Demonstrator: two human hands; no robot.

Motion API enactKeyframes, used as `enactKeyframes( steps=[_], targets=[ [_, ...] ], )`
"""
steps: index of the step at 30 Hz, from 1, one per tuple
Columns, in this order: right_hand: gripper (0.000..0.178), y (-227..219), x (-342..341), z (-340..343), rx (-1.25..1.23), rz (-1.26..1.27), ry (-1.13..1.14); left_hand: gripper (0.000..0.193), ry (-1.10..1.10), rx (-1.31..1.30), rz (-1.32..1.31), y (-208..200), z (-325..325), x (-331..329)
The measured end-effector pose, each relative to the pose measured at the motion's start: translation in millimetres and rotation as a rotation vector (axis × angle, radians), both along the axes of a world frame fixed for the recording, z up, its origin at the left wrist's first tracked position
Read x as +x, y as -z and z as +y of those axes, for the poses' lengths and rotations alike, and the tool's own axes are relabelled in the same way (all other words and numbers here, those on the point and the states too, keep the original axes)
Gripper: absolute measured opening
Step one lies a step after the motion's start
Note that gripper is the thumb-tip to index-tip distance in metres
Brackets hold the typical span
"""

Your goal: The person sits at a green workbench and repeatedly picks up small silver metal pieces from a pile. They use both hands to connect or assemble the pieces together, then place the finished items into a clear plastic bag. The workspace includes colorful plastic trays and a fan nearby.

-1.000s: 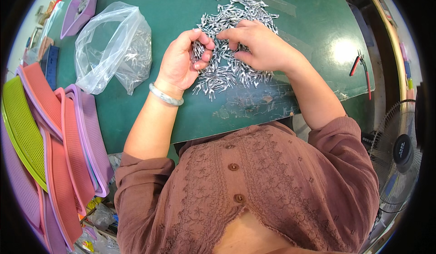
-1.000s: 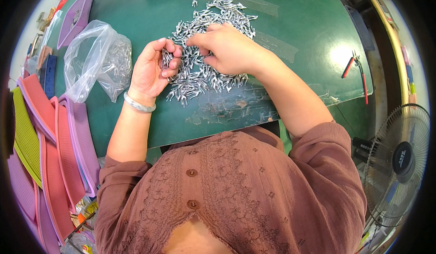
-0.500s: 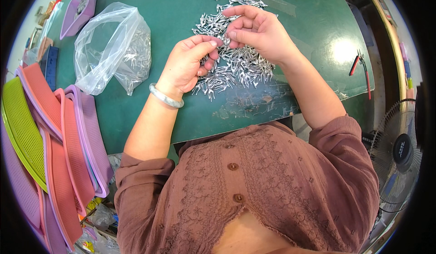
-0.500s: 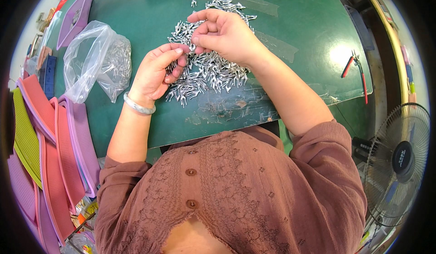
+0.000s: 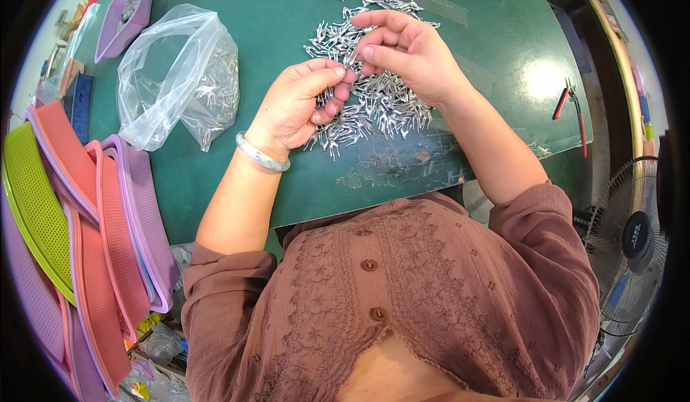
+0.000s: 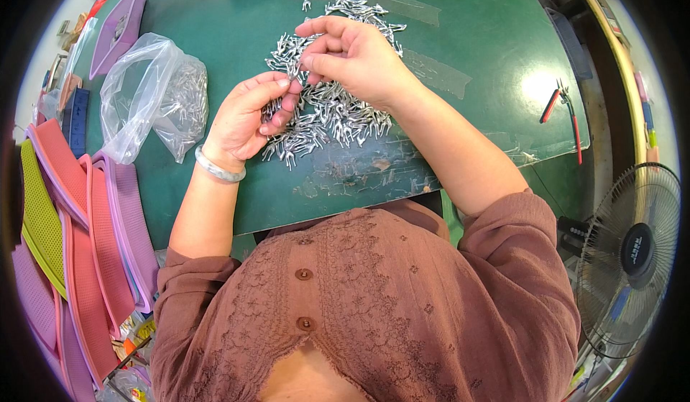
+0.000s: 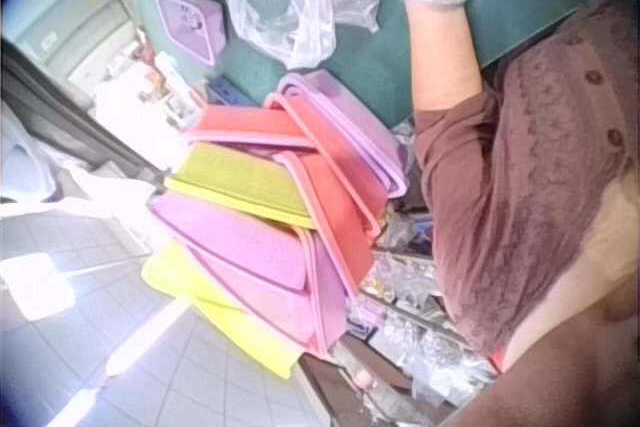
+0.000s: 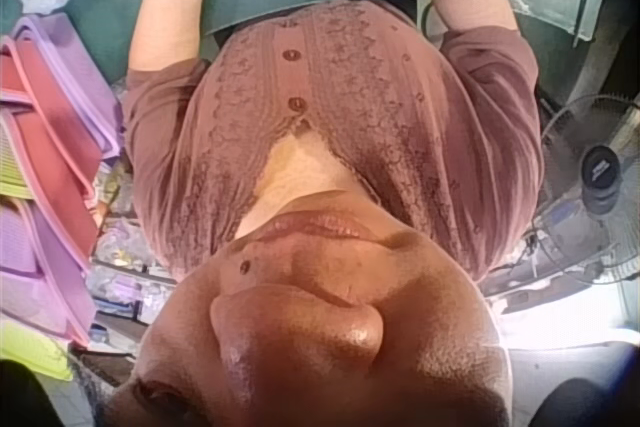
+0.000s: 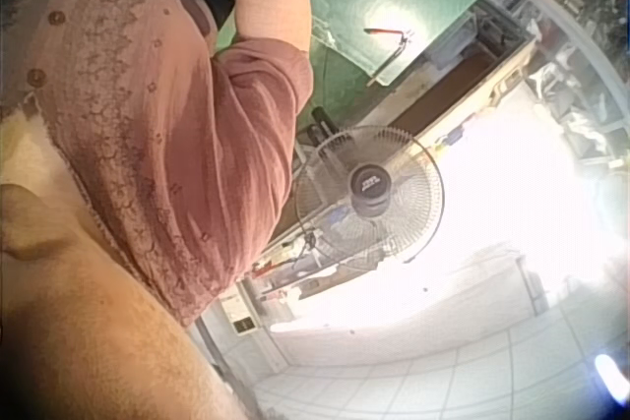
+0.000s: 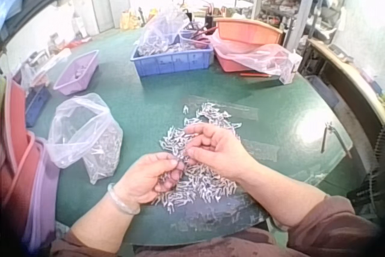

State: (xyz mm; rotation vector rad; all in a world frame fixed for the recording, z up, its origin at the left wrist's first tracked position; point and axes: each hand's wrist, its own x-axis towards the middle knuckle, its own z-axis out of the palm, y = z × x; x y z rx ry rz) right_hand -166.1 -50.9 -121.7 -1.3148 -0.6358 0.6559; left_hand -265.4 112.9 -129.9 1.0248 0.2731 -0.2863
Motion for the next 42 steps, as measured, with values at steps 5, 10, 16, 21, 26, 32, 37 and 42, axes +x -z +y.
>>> enactKeyframes(
  steps=[5, 10, 16, 21, 26, 32, 37, 42],
  targets=[
    [0.034, -2, 2, 0, -0.029, -0.01, -0.027, 0.01, -0.064, 0.047, -0.019, 1, -1, 1],
    [0.034, -2, 1, 0, -0.022, -0.006, -0.04, 0.006, -0.127, 0.125, -0.053, 2, -2, 1],
    [0.034, 0, 1, 0, -0.039, -0.05, -0.053, 0.008, -0.16, 0.094, -0.043, 2, -3, 1],
    [0.029, 6, 2, 0, -0.104, -0.286, -0.032, 0.007, -0.211, -0.081, -0.11, 4, 1, 2],
    [0.029, 4, 7, -4, -0.341, -1.102, -0.077, 0.013, -0.132, -0.42, -0.173, 14, 17, 4],
    [0.039, 1, 5, -5, -0.486, -1.17, -0.113, 0.016, -0.087, -0.459, -0.179, 14, 20, 4],
    [0.035, 0, 4, -5, -0.316, -0.546, -0.077, 0.012, -0.139, -0.13, -0.072, 7, 10, 3],
    [0.036, 2, 6, -3, -0.155, -0.22, -0.086, 0.011, -0.118, 0.082, -0.003, -3, -4, 1]
  ],
)
